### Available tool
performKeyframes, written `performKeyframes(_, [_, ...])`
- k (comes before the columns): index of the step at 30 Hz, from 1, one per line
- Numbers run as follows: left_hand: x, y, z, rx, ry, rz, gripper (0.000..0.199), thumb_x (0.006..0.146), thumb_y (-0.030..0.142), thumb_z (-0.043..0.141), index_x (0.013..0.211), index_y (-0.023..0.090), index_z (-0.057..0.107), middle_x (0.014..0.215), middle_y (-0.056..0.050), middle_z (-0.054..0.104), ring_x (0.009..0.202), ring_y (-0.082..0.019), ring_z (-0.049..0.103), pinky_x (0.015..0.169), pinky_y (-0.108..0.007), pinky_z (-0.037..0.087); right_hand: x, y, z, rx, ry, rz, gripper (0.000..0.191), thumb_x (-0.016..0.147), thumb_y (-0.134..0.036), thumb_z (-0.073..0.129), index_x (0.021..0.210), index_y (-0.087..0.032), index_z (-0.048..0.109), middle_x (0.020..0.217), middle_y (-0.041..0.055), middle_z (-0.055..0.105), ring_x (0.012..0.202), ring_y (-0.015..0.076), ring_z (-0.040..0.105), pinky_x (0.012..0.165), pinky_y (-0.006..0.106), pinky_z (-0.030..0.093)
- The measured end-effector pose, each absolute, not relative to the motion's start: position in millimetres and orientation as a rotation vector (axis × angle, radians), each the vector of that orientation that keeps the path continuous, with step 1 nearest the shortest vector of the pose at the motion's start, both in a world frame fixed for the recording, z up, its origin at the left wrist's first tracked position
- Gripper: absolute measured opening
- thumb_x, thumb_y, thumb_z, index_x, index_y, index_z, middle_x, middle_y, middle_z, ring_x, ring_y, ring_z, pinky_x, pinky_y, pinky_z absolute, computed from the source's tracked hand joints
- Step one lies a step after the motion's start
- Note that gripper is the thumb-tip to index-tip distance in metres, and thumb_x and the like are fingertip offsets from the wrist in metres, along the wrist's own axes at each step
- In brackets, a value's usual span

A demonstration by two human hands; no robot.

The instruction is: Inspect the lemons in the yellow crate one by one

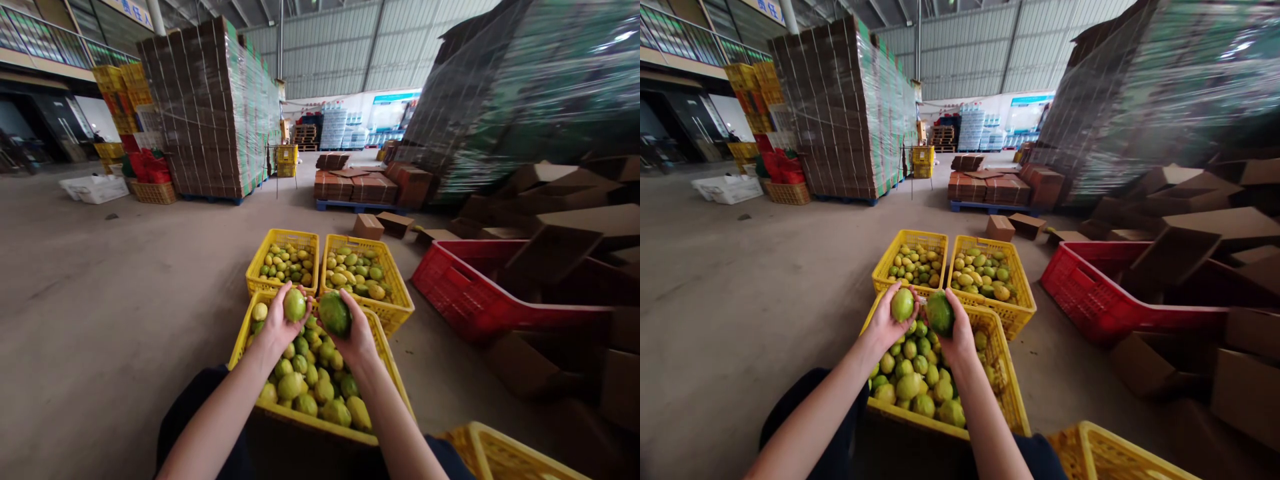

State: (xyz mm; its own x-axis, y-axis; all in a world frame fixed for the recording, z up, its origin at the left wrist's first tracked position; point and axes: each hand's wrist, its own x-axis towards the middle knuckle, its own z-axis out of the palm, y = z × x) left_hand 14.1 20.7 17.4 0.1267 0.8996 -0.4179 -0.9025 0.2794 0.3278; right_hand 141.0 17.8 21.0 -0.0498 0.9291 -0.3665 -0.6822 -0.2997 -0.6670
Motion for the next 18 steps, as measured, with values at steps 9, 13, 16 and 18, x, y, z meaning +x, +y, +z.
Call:
performKeyframes(9, [6.9, 17.3, 13.1, -0.014, 0.602, 1.256, 0.019, 0.086, 0.026, 0.05, 0.083, 0.01, 0.061, 0.068, -0.006, 0.065, 0.056, -0.013, 0.063, 0.048, -0.02, 0.053, 144.8, 17.0, 18.4, -0.914, -0.406, 1.675, 0.018, 0.071, -0.032, 0.065, 0.07, -0.014, 0.068, 0.06, 0.0038, 0.07, 0.045, 0.0187, 0.064, 0.039, 0.027, 0.05])
performKeyframes(13, [8.1, 20.2, 9.2, -0.041, 0.585, 1.258, 0.021, 0.087, 0.024, 0.047, 0.09, 0.011, 0.063, 0.071, -0.007, 0.066, 0.055, -0.013, 0.062, 0.048, -0.02, 0.051, 145.0, 19.1, 16.7, -0.88, -0.405, 1.729, 0.021, 0.075, -0.035, 0.063, 0.07, -0.015, 0.068, 0.062, 0.0077, 0.072, 0.046, 0.0195, 0.065, 0.044, 0.028, 0.053])
performKeyframes(16, [11.7, 22.4, 8.9, -0.032, 0.571, 1.282, 0.022, 0.089, 0.017, 0.042, 0.093, 0.012, 0.063, 0.074, -0.008, 0.067, 0.061, -0.014, 0.064, 0.055, -0.021, 0.053, 144.2, 22.2, 11.4, -0.879, -0.38, 1.721, 0.016, 0.076, -0.033, 0.063, 0.071, -0.017, 0.067, 0.065, 0.0065, 0.073, 0.048, 0.0193, 0.066, 0.047, 0.029, 0.056])
performKeyframes(18, [13.9, 23.0, 9.9, -0.021, 0.585, 1.3, 0.023, 0.089, 0.015, 0.041, 0.094, 0.014, 0.064, 0.077, -0.008, 0.068, 0.066, -0.015, 0.066, 0.061, -0.023, 0.054, 143.6, 24.4, 7.0, -0.905, -0.341, 1.671, 0.011, 0.075, -0.029, 0.066, 0.07, -0.02, 0.065, 0.063, 0.0034, 0.072, 0.048, 0.0183, 0.066, 0.049, 0.029, 0.057])
